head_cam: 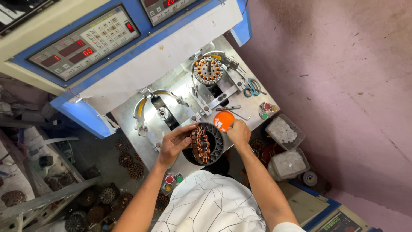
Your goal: The person manipulates motor stators by hand and using a small green tool, inserting components into the winding machinery and adjusting the copper wire coils.
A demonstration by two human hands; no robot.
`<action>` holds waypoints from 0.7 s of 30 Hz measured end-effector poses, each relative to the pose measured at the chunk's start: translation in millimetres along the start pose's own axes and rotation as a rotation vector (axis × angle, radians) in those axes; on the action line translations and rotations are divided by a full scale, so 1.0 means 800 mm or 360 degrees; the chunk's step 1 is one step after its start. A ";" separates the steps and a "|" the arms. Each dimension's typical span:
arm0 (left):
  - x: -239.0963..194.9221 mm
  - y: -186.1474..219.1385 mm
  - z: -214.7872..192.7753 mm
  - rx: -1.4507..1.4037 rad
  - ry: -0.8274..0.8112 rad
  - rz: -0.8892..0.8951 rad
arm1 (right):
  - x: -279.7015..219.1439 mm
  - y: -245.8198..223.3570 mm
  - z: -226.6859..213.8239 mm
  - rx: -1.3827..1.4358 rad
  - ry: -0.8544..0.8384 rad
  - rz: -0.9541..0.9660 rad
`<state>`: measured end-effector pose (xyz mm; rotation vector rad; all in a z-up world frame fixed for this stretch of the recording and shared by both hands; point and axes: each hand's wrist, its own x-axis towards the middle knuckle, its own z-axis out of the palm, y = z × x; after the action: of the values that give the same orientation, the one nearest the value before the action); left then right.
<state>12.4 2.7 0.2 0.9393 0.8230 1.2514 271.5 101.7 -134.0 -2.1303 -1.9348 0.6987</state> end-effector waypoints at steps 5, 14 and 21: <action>-0.003 0.003 0.007 0.0089 0.0064 0.0051 | -0.002 0.011 0.010 -0.0009 0.0034 0.0012; -0.012 0.057 0.086 0.1359 0.0592 0.0578 | -0.028 -0.020 -0.050 0.0884 0.0210 -0.0154; -0.011 0.088 0.132 0.1045 0.0203 0.0512 | -0.163 -0.096 -0.201 0.1396 0.0115 -0.0645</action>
<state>79.0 -14.8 107.1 1.5768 1.2585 1.3463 270.5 13.2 68.4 -1.1807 -1.5159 1.0879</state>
